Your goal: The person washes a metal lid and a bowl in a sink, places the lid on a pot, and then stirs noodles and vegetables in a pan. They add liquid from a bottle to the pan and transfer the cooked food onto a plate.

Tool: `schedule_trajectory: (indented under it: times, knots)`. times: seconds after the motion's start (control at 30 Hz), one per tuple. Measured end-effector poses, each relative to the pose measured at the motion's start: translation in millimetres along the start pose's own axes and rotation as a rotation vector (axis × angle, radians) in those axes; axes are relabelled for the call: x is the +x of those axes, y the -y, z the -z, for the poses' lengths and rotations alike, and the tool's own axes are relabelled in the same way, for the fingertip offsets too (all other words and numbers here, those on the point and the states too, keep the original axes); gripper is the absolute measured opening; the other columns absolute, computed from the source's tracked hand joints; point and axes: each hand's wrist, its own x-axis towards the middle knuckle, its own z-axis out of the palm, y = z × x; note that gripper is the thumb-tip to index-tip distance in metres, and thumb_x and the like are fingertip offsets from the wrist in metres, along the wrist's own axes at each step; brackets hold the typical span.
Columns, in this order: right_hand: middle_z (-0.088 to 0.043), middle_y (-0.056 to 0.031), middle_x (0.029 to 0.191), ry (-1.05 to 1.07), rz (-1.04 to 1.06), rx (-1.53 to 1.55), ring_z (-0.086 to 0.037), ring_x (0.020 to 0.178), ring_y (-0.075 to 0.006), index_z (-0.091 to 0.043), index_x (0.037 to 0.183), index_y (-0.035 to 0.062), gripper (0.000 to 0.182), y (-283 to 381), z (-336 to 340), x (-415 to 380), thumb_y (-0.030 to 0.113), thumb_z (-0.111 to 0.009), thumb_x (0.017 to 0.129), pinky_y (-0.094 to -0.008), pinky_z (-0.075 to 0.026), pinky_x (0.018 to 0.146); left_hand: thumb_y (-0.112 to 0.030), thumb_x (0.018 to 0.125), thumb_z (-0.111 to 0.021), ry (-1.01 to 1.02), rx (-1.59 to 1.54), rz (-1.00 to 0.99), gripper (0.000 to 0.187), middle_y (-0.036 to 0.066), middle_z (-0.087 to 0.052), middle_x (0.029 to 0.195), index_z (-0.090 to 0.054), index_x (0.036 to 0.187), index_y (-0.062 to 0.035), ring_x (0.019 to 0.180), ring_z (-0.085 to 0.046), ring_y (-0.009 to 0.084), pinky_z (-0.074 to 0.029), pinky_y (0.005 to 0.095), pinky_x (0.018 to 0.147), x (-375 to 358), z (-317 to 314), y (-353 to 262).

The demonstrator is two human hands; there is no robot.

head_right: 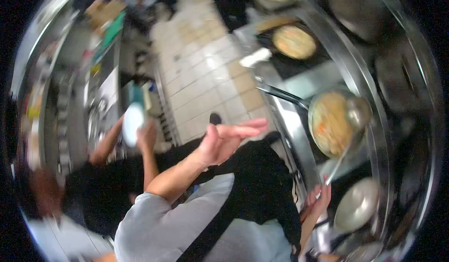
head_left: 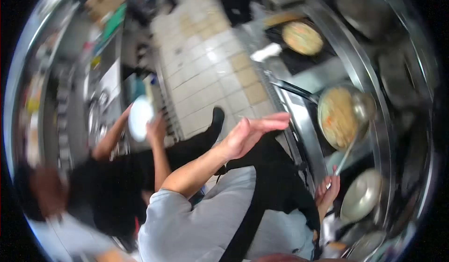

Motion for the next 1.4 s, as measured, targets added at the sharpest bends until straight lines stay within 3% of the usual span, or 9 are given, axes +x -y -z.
schedule_trajectory:
  times: [0.23,0.3,0.37,0.5,0.6,0.87,1.2,1.37,1.4]
  knots:
    - [-0.044,0.0001,0.066,0.511,-0.314,0.276,-0.042,0.045,-0.0105,-0.04,0.148,0.0087,0.051,-34,9,57,0.038,-0.039,0.107,-0.0287,-0.041,0.039,-0.071,0.098,-0.02,-0.561,-0.18,0.146,0.089,0.014,-0.047,0.151,-0.054,0.14,0.0003,0.144,-0.037,0.0279,-0.023,0.0474,0.12,-136,10,-12]
    - [-0.048,0.0046,0.071,0.306,-0.197,-0.133,-0.042,0.048,-0.0068,-0.048,0.142,0.0124,0.049,-43,15,57,0.042,-0.046,0.103,-0.0238,-0.034,0.039,-0.066,0.102,-0.024,-0.44,0.338,0.217,0.081,0.013,-0.051,0.148,-0.055,0.139,-0.0017,0.14,-0.042,0.0282,-0.029,0.0463,0.118,-161,6,-18]
    - [-0.058,0.0048,0.091,0.435,-0.247,-0.144,-0.058,0.076,-0.0107,-0.052,0.138,0.0163,0.049,-38,36,60,0.048,-0.046,0.102,-0.0296,-0.05,0.059,-0.057,0.105,-0.03,-0.508,0.277,0.175,0.068,0.013,-0.056,0.143,-0.056,0.139,-0.0033,0.134,-0.049,0.0265,-0.034,0.0432,0.115,-187,18,-13]
    - [-0.066,-0.0014,0.095,0.132,-0.216,-0.364,-0.064,0.075,-0.0125,-0.055,0.134,0.0113,0.046,-60,51,60,0.045,-0.046,0.104,-0.0253,-0.051,0.056,-0.036,0.107,-0.047,-0.682,0.382,0.116,0.044,0.012,-0.06,0.137,-0.065,0.128,-0.0025,0.127,-0.055,0.0205,-0.04,0.0374,0.109,-233,49,-14]
    - [-0.066,-0.0019,0.095,0.288,-0.235,-0.619,-0.064,0.074,-0.0125,-0.056,0.132,0.0107,0.044,-88,15,69,0.043,-0.047,0.104,-0.0254,-0.051,0.057,-0.02,0.105,-0.053,-1.158,0.523,-0.156,0.029,0.013,-0.064,0.129,-0.071,0.099,0.001,0.118,-0.059,0.0187,-0.045,0.0327,0.101,-301,82,-14]
    - [-0.066,-0.0032,0.095,0.76,-0.255,-1.146,-0.064,0.074,-0.0125,-0.058,0.128,0.009,0.038,-201,-112,69,0.038,-0.051,0.104,-0.0256,-0.051,0.058,-0.007,0.095,-0.065,-2.111,0.713,-0.391,0.01,0.015,-0.063,0.124,-0.068,0.104,-0.0028,0.108,-0.063,0.0197,-0.051,0.0311,0.094,-517,167,-30]
    - [-0.065,-0.0044,0.087,0.883,-0.143,-1.396,-0.064,0.073,-0.013,-0.064,0.114,0.0027,0.026,-257,-219,15,0.026,-0.058,0.102,-0.0271,-0.052,0.061,-0.016,0.097,-0.065,-2.245,0.902,-0.08,0.016,0.016,-0.067,0.125,-0.071,0.099,-0.0005,0.12,-0.06,0.0243,-0.044,0.035,0.105,-583,147,-80]
    - [-0.065,-0.0039,0.082,1.025,-0.053,-1.63,-0.064,0.071,-0.0132,-0.066,0.109,-0.0009,0.026,-279,-220,5,0.023,-0.056,0.102,-0.0282,-0.053,0.061,0.002,0.091,-0.052,-1.675,0.947,-0.783,0.04,0.027,-0.045,0.147,-0.051,0.131,0.0037,0.141,-0.04,0.0364,-0.025,0.0489,0.121,-482,70,-232]
    - [-0.065,-0.0039,0.081,1.125,-0.029,-1.774,-0.064,0.071,-0.0129,-0.066,0.107,-0.0017,0.026,-282,-218,6,0.021,-0.055,0.102,-0.0282,-0.052,0.061,-0.019,0.096,-0.055,-1.597,1.043,-0.821,0.049,0.028,-0.036,0.153,-0.048,0.14,0.002,0.144,-0.034,0.0416,-0.022,0.0529,0.121,-467,47,-258]
